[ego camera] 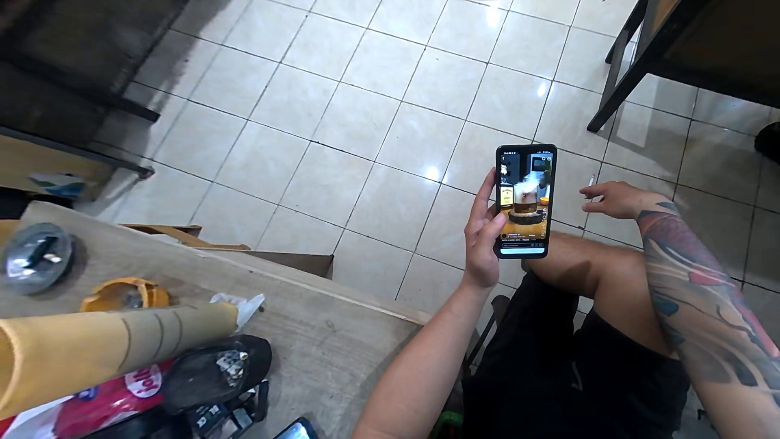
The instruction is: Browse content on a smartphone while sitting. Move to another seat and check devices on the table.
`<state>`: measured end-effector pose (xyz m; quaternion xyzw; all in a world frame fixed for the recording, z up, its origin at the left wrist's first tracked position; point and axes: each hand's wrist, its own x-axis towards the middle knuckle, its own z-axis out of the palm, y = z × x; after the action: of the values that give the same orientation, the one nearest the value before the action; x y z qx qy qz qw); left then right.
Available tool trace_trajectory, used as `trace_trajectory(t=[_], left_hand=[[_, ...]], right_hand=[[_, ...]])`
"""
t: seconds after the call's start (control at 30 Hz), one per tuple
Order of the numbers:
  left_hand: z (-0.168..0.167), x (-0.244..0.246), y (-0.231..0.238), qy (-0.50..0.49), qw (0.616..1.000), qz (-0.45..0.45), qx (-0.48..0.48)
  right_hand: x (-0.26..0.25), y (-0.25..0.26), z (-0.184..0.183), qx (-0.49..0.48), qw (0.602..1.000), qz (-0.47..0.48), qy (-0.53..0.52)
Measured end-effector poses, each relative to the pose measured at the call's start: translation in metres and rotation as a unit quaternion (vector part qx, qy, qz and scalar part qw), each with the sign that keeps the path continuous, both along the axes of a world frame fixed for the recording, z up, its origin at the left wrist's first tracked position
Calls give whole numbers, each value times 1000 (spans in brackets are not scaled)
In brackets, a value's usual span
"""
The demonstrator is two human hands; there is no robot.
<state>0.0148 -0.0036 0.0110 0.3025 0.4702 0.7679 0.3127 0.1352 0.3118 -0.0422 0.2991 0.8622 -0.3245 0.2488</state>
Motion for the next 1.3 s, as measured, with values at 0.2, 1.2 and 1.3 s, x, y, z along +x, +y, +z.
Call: trace_trajectory(t=[0.2, 1.2, 1.3], left_hand=[[0, 0, 0, -3, 1000, -1, 0], [0, 1, 0, 4, 1000, -2, -8], [0, 0, 0, 4, 1000, -3, -6]], right_hand=[[0, 0, -1, 2, 1000, 4, -3], [1, 0, -3, 2, 1000, 3, -1], [1, 1, -4, 5, 1000, -1, 0]])
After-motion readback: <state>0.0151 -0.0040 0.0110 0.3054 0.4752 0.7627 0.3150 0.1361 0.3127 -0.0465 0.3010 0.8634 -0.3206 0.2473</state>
